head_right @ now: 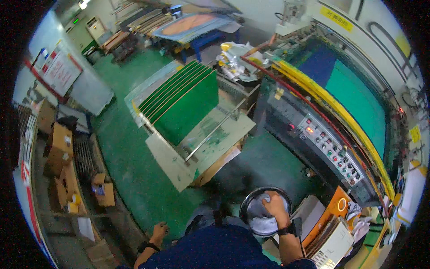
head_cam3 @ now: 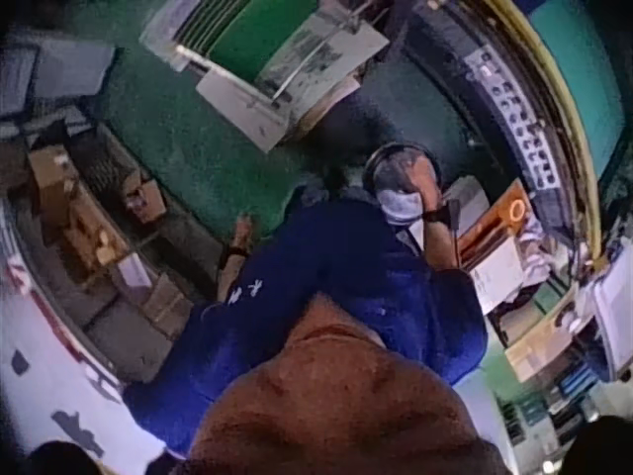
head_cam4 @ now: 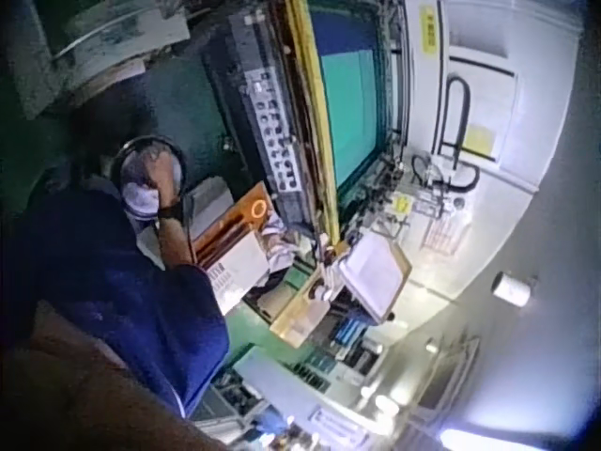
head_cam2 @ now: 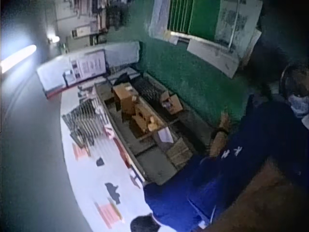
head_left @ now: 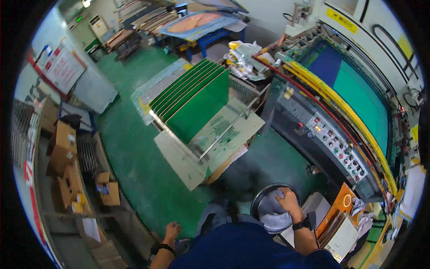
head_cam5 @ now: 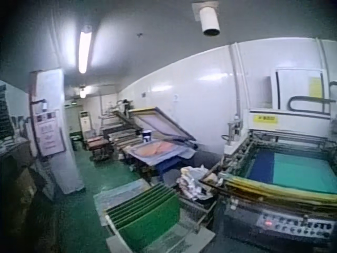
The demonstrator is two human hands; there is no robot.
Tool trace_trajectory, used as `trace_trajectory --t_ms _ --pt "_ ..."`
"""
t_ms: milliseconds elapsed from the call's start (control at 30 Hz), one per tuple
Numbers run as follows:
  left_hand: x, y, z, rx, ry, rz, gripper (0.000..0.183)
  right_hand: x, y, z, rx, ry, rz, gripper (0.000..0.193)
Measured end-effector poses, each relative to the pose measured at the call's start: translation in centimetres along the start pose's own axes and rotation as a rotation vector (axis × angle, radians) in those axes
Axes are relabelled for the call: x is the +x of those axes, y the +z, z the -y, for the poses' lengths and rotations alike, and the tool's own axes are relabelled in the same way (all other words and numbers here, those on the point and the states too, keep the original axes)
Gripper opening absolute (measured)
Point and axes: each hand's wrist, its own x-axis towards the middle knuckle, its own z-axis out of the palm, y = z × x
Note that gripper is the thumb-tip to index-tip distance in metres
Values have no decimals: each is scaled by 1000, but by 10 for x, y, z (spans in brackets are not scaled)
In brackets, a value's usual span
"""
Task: Operator is loading and unloading large metal panels into a screen printing or coating machine and placing them into a drying rack.
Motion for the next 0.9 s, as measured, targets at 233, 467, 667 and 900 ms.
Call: trace_trajectory --t_ms 233,467,667,900 --pt "162 45 -164 -198 -345 255 30 -19 -40 -45 -85 250 -161 45" --pt "220 65 -131 -74 -467 599 27 17 -122 23 -190 235 -286 43" --pt "275 131 -198 10 -413 668 26 48 -245 53 -295 142 -551 37" --pt "307 222 -311 0 -224 602 25 98 -279 -14 -301 -49 -422 38"
